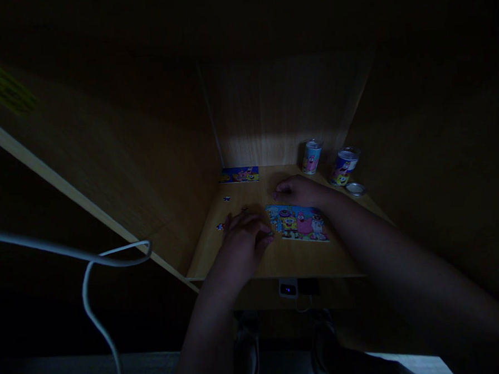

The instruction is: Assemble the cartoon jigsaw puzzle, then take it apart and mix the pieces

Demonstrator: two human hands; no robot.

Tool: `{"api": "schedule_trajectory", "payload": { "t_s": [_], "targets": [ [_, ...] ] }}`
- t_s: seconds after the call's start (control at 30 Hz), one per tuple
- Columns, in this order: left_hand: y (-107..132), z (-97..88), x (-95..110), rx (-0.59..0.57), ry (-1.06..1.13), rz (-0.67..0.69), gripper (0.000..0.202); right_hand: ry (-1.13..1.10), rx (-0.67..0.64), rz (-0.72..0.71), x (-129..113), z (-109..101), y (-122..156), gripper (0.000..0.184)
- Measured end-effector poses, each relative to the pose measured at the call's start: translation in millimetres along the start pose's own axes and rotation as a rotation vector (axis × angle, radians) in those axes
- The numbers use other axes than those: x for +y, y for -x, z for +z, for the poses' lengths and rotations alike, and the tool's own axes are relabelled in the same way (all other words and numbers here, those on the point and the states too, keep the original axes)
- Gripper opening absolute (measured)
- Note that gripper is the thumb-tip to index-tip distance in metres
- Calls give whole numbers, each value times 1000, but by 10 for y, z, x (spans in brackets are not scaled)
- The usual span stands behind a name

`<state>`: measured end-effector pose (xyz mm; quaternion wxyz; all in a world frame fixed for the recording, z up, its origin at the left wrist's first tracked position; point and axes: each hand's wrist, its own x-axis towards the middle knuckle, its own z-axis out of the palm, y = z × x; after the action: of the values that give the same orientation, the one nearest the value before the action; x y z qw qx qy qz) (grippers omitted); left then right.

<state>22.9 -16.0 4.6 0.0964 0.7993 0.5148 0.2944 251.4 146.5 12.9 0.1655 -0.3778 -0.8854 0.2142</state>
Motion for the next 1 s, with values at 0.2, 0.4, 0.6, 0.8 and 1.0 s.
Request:
{"api": "schedule_trajectory", "payload": {
  "t_s": [0.2, 0.4, 0.6, 0.8, 1.0],
  "targets": [
    [2, 0, -17, -12, 14, -5, 14, 4, 14, -21, 11, 14, -7, 46],
    [10, 8, -32, 3, -45, -23, 14, 5, 28, -43, 19, 22, -5, 48],
    [-12, -9, 21, -5, -30, 26, 17, 19, 20, -29, 21, 24, -7, 50],
    [-15, 25, 109, 17, -74, 45, 17, 8, 49, -30, 48, 48, -11, 46],
    [-29, 52, 114, -1, -98, 73, 16, 0, 35, -29, 51, 49, -15, 47]
  ]
}}
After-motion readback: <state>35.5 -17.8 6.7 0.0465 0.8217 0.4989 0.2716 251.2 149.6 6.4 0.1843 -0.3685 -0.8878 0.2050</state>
